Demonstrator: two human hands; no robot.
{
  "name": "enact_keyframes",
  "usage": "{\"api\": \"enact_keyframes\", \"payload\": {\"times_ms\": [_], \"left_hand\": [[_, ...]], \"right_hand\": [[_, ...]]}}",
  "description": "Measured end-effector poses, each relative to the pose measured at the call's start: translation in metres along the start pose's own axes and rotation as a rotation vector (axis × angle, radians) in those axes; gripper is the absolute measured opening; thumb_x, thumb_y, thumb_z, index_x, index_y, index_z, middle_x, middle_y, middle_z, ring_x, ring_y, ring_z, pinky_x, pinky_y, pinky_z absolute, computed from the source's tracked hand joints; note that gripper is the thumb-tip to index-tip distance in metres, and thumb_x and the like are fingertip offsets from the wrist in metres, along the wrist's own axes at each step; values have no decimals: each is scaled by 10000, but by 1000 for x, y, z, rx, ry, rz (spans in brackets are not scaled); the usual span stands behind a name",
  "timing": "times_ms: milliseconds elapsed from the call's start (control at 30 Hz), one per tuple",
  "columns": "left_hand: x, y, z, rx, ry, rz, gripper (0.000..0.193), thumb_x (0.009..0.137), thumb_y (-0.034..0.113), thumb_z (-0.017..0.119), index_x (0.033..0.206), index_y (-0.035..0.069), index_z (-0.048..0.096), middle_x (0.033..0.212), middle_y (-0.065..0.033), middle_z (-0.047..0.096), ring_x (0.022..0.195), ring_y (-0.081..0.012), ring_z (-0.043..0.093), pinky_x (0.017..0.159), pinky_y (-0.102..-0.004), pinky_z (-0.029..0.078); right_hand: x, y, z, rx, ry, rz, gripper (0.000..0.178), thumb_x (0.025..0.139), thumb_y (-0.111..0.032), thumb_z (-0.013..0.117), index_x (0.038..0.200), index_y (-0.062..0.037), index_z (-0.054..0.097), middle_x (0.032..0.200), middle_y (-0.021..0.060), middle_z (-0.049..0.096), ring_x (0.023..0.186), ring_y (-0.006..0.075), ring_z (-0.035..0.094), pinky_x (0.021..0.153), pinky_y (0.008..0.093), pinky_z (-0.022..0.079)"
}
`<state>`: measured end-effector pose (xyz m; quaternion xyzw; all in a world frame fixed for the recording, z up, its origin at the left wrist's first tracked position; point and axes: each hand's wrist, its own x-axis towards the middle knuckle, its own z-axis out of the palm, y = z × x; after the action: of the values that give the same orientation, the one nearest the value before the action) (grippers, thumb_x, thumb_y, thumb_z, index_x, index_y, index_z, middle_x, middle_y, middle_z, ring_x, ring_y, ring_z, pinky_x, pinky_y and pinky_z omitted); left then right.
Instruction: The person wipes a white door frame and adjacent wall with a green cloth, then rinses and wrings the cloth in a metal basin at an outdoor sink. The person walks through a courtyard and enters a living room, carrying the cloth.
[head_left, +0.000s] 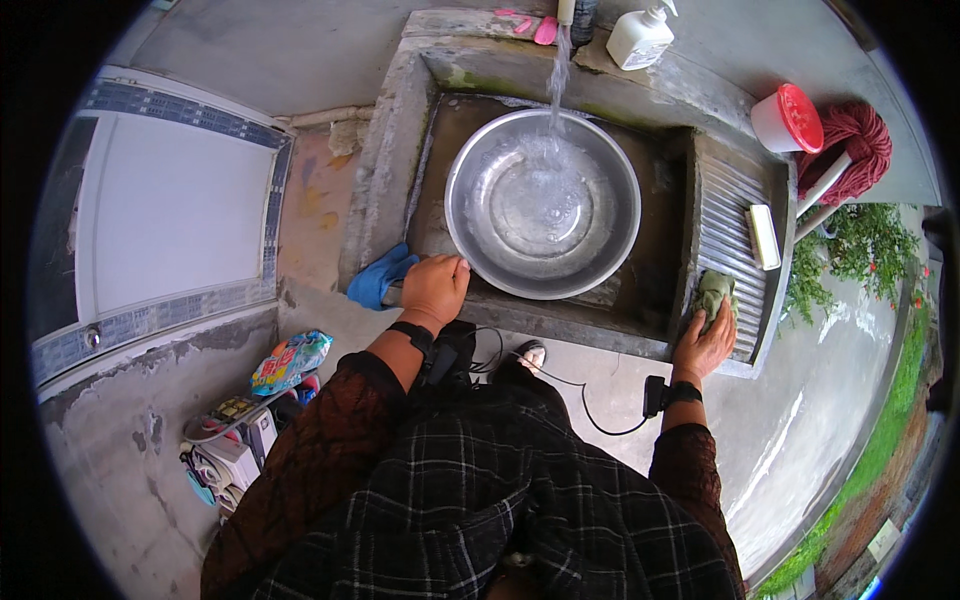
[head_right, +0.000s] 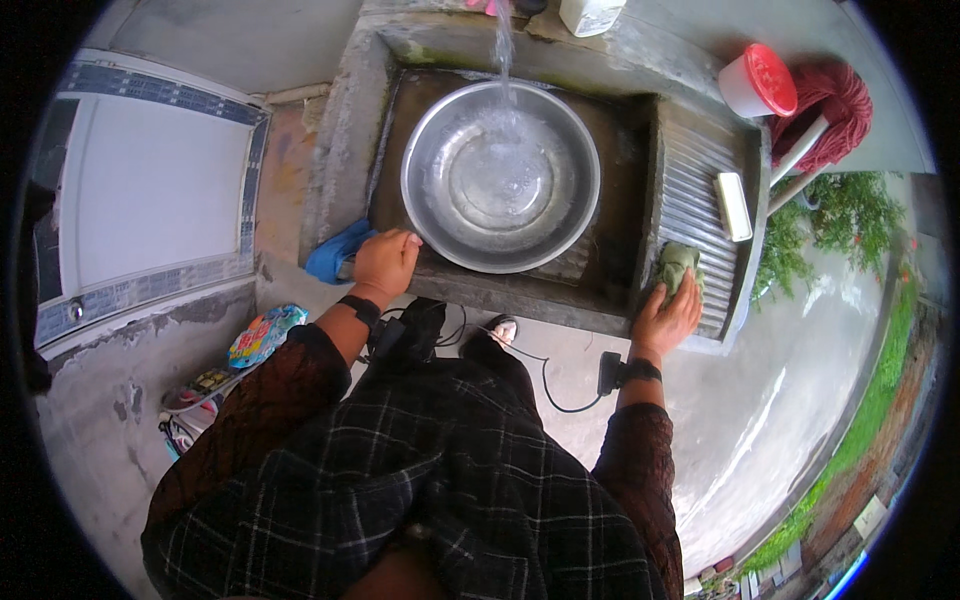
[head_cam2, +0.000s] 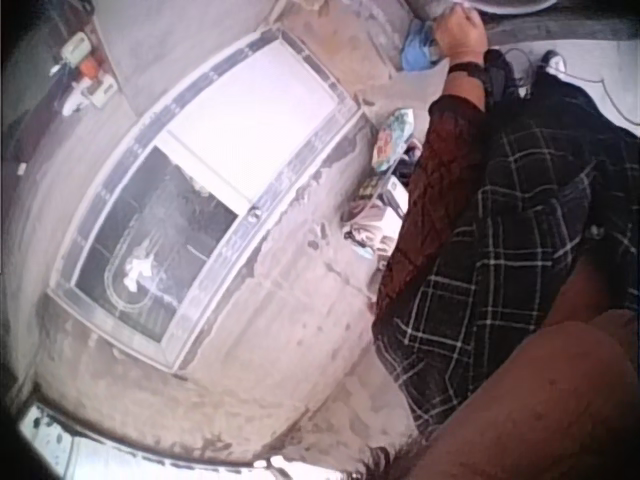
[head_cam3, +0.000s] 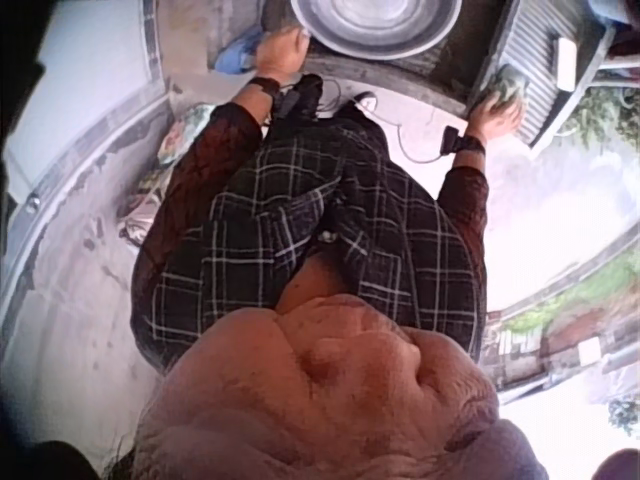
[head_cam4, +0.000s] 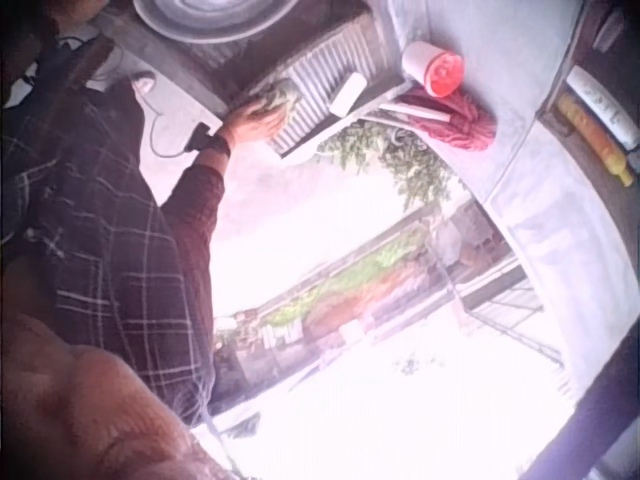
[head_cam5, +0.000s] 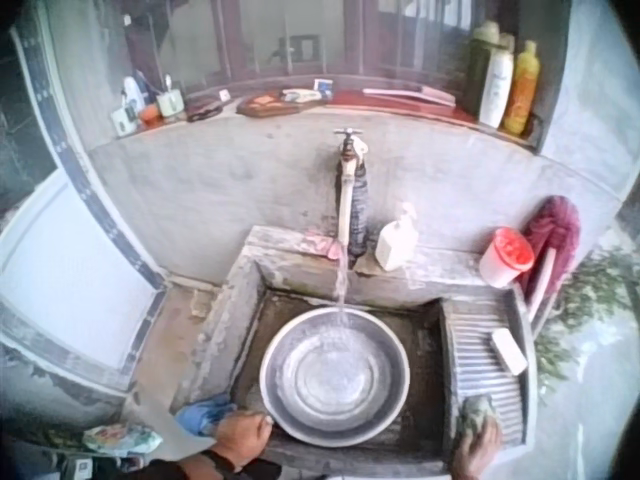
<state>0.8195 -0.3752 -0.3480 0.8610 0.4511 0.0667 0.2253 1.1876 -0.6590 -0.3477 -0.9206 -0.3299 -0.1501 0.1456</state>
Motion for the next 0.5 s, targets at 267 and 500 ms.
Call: {"api": "enact_keyframes", "payload": {"times_ms": [267,500], "left_hand": [[-1,1,-1,0,17,0,320,977,287,502,814,69,670,853,-123,688,838,-352,655,759,-497,503],[-1,0,0,39,1,-27,284,969,298,523,860,113,710,846,-101,684,836,-355,652,746,-480,506]], "right_hand": [[-2,3,2,-9,-11,5,508,1005,-356,516,1437,-91,536,1379,159,605,1309,358,516,1122,483,350],[-1,2,1,4,-5,5,487,1002,-326,523,1421,-77,552,1368,168,611,1301,365,523,1123,484,349]]}}
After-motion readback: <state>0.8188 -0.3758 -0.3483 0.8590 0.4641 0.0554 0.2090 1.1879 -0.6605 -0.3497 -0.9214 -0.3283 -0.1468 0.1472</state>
